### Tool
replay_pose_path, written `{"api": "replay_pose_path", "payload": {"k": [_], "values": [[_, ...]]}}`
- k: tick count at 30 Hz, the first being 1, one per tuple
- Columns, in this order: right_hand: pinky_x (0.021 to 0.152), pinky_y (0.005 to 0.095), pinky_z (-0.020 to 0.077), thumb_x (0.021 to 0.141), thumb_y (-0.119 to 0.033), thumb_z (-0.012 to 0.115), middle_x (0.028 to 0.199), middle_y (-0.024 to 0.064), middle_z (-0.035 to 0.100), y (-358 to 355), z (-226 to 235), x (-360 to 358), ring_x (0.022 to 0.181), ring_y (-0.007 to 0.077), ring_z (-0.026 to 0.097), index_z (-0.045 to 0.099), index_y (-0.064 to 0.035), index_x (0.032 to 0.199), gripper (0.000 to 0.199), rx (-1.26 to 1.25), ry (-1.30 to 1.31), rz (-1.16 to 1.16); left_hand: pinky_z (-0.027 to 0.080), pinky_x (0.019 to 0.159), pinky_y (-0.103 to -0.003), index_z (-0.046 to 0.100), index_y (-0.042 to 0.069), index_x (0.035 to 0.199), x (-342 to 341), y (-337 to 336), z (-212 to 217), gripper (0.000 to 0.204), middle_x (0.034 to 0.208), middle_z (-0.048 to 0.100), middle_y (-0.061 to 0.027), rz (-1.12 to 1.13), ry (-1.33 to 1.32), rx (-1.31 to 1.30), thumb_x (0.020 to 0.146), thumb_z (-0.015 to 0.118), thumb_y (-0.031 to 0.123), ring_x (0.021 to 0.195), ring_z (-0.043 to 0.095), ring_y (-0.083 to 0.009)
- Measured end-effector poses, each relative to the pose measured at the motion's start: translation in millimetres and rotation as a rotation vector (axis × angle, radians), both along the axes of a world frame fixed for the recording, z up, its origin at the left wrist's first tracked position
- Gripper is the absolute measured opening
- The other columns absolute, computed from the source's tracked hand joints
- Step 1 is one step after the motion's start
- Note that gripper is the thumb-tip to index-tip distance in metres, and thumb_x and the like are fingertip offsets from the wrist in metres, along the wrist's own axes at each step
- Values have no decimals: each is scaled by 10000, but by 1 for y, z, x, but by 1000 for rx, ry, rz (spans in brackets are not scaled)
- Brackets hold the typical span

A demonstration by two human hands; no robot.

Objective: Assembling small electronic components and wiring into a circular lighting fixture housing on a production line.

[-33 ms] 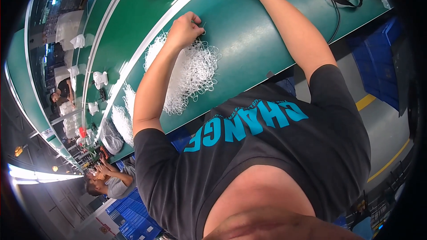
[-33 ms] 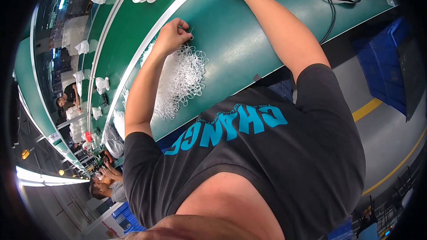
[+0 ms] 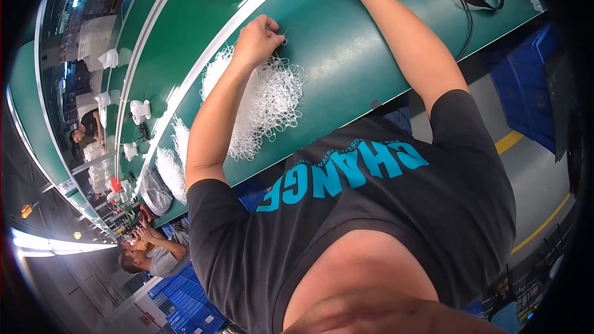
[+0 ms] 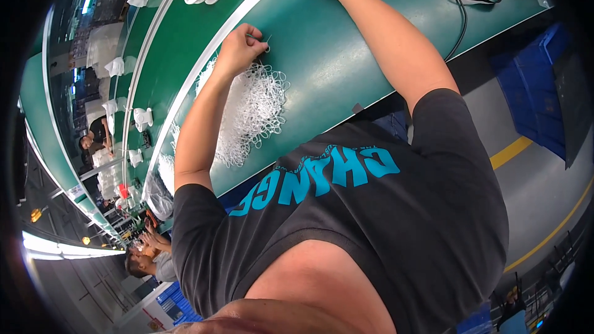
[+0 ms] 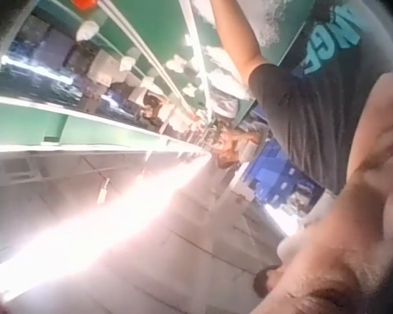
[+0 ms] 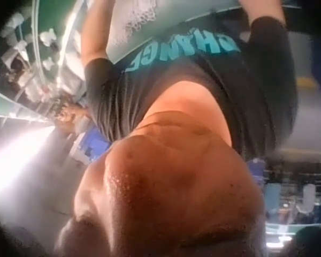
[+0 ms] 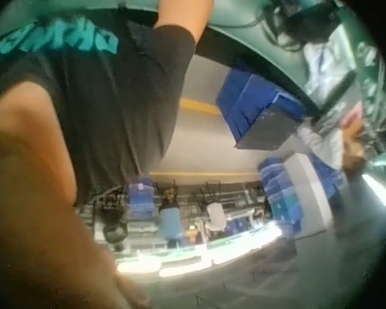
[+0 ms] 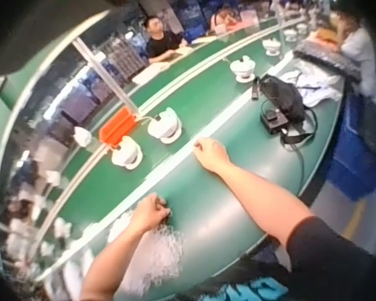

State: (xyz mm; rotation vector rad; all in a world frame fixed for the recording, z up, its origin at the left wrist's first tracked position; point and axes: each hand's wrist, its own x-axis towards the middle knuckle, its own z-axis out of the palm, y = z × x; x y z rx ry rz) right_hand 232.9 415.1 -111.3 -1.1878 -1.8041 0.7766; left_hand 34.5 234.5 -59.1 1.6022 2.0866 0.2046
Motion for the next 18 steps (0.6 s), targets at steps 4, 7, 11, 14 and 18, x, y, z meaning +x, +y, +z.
{"api": "replay_pose_path", "payload": {"k": [4, 7, 11, 14, 18], "values": [[768, 426, 513, 840, -268, 609, 902, 151, 686, -14, 9, -7, 869, 336, 655, 665, -58, 940, 238, 57, 0, -36, 472, 543, -254, 611, -11, 908, -8, -10, 10, 187, 718, 633, -39, 56, -186, 182, 815, 733, 96, 616, 589, -102], [767, 427, 515, 839, -268, 607, 911, 152, 688, -32, 26, -12, 870, 334, 657, 664, -59, 951, 245, -14, 20, 9, 500, 591, -277, 631, -2, 902, -18, -19, 32, 191, 750, 658, -52, -53, -136, 214, 801, 751, 107, 622, 602, -123], [756, 425, 518, 839, -265, 602, 904, 147, 689, -36, 36, -12, 856, 330, 661, 662, -64, 958, 241, 11, 13, 1, 520, 671, -312, 635, -4, 964, -3, -20, 40, 263, 801, 687, -92, -201, 63, 183, 771, 765, 120, 690, 637, -165], [752, 425, 520, 838, -265, 601, 901, 145, 690, -28, 33, -9, 852, 330, 662, 663, -69, 958, 239, 21, 1, -5, 519, 691, -318, 633, -8, 992, 13, -12, 42, 279, 819, 687, -106, -128, 74, 66, 772, 753, 113, 730, 645, -166], [753, 425, 520, 839, -270, 600, 895, 143, 691, -25, 34, -9, 851, 333, 660, 665, -72, 962, 242, -3, 26, -7, 505, 689, -313, 634, -6, 1030, 13, -4, 41, 255, 825, 669, -84, -144, 13, 37, 801, 709, 75, 746, 634, -156]]}}
